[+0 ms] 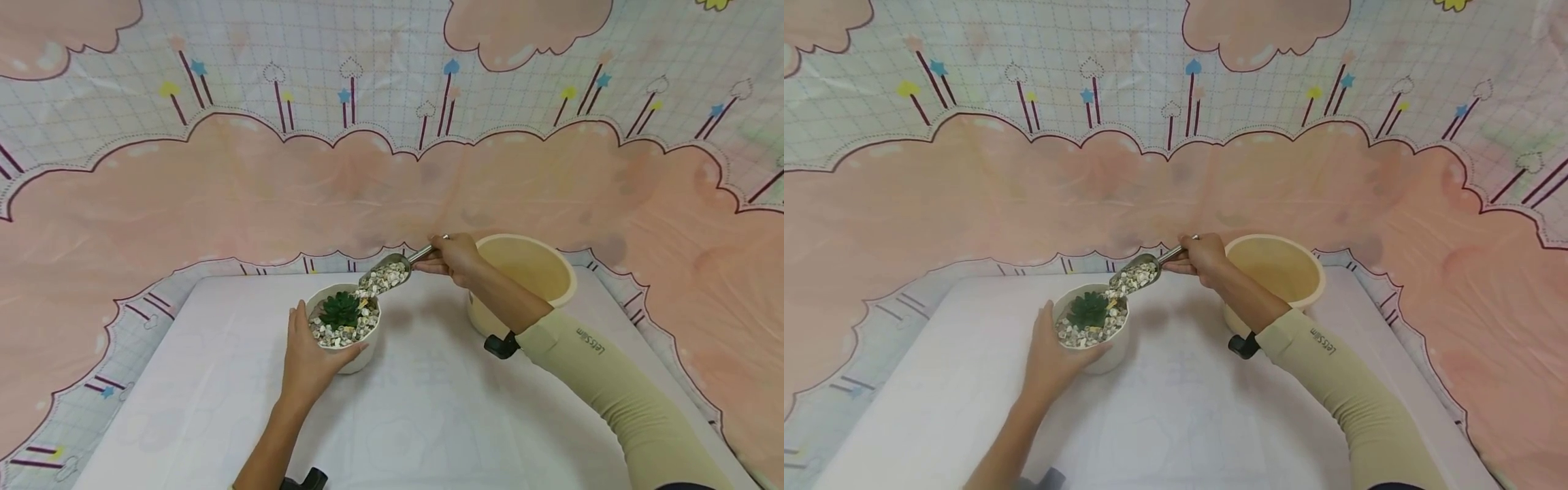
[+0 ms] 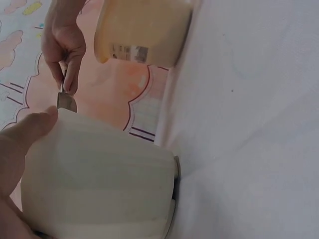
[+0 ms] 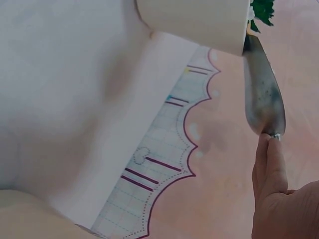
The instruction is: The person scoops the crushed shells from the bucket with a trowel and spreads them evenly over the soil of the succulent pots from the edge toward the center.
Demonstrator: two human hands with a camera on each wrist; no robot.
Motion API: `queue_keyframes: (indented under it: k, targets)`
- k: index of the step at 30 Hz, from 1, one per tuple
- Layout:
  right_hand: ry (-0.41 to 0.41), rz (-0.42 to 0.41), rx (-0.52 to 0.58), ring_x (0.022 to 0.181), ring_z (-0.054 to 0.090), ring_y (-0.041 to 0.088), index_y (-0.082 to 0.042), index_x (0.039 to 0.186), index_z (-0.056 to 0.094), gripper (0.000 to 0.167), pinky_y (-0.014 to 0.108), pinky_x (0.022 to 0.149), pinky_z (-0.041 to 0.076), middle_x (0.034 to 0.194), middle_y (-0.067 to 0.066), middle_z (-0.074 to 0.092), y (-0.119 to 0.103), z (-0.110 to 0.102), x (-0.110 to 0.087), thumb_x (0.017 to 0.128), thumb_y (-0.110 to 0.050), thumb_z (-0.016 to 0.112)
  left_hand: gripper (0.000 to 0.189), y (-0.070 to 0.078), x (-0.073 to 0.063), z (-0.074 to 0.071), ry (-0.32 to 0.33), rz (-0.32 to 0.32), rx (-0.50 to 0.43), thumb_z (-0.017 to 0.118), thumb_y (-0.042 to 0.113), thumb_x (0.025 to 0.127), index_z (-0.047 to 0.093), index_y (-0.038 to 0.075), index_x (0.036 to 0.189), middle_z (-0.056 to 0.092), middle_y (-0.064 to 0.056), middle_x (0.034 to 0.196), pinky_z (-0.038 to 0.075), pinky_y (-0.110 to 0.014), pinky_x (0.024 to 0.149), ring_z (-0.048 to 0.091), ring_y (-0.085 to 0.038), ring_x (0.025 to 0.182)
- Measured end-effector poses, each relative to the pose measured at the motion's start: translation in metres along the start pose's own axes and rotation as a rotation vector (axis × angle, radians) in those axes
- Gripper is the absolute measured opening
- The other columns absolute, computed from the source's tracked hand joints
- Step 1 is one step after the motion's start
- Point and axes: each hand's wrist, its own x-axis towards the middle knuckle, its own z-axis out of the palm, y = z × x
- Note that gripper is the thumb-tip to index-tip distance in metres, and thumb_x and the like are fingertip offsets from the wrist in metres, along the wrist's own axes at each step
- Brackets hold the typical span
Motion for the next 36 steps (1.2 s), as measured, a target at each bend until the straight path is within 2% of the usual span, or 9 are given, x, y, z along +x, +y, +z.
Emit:
queue_keyframes:
  k: [5, 10, 15, 20, 22, 26, 36]
  targets:
    - [0.003, -0.016, 0.001, 0.068, 0.078, 0.023, 0.006, 0.113, 0.055, 0.024, 0.032, 0.077, 0.061, 0.085, 0.020, 0.071, -0.001, 0.001, 0.001, 0.115, -0.016, 0.044, 0.128, -0.007, 0.005, -0.001, 0.005, 0.048, 0.000, 0.095, 0.038, 0.076, 0.014, -0.006, 0.164, 0.018, -0.031, 0.168, 0.028, -0.065, 0.119, 0.018, -0.048, 0.155]
    - [0.004, -0.035, -0.009, 0.068, 0.078, 0.023, 0.007, 0.112, 0.055, 0.025, 0.031, 0.077, 0.061, 0.086, 0.022, 0.071, -0.001, 0.001, 0.000, 0.115, -0.016, 0.044, 0.128, -0.015, 0.012, -0.006, -0.052, 0.074, -0.012, 0.095, 0.037, 0.076, 0.014, -0.005, 0.165, 0.021, -0.030, 0.167, 0.029, -0.064, 0.118, 0.026, -0.047, 0.152]
    - [0.006, -0.028, -0.006, 0.068, 0.077, 0.022, 0.008, 0.113, 0.056, 0.027, 0.030, 0.076, 0.061, 0.085, 0.021, 0.072, 0.000, 0.000, 0.000, 0.115, -0.017, 0.045, 0.129, -0.015, 0.013, -0.010, -0.094, 0.067, -0.014, 0.095, 0.038, 0.077, 0.011, -0.004, 0.165, 0.018, -0.029, 0.168, 0.026, -0.065, 0.119, 0.020, -0.047, 0.155]
    - [0.005, -0.028, -0.007, 0.067, 0.077, 0.022, 0.008, 0.114, 0.056, 0.027, 0.030, 0.075, 0.062, 0.083, 0.019, 0.072, 0.002, -0.001, 0.002, 0.115, -0.017, 0.045, 0.134, -0.002, 0.006, -0.005, -0.048, 0.009, 0.001, 0.096, 0.042, 0.075, 0.009, -0.006, 0.165, 0.008, -0.031, 0.170, 0.024, -0.065, 0.120, 0.008, -0.049, 0.157]
    - [0.002, -0.030, -0.009, 0.068, 0.077, 0.022, 0.008, 0.114, 0.056, 0.027, 0.030, 0.075, 0.061, 0.084, 0.019, 0.072, 0.001, -0.001, 0.002, 0.115, -0.017, 0.045, 0.135, 0.003, 0.002, -0.002, -0.019, -0.008, 0.019, 0.096, 0.043, 0.075, 0.009, -0.007, 0.165, 0.008, -0.032, 0.169, 0.026, -0.066, 0.119, 0.009, -0.050, 0.156]
    - [-0.003, -0.040, -0.017, 0.069, 0.078, 0.022, 0.008, 0.115, 0.055, 0.027, 0.031, 0.077, 0.061, 0.085, 0.020, 0.072, 0.000, -0.001, 0.001, 0.115, -0.017, 0.045, 0.131, 0.004, 0.002, 0.001, 0.009, 0.007, 0.049, 0.095, 0.042, 0.075, 0.013, -0.009, 0.164, 0.014, -0.033, 0.168, 0.029, -0.065, 0.118, 0.015, -0.051, 0.155]
    - [0.003, -0.045, -0.022, 0.068, 0.077, 0.022, 0.007, 0.112, 0.055, 0.026, 0.030, 0.075, 0.061, 0.085, 0.020, 0.070, -0.002, -0.001, 0.002, 0.115, -0.017, 0.045, 0.128, -0.008, 0.011, -0.005, -0.053, 0.056, 0.015, 0.096, 0.036, 0.075, 0.015, -0.009, 0.163, 0.017, -0.034, 0.167, 0.026, -0.066, 0.119, 0.019, -0.052, 0.154]
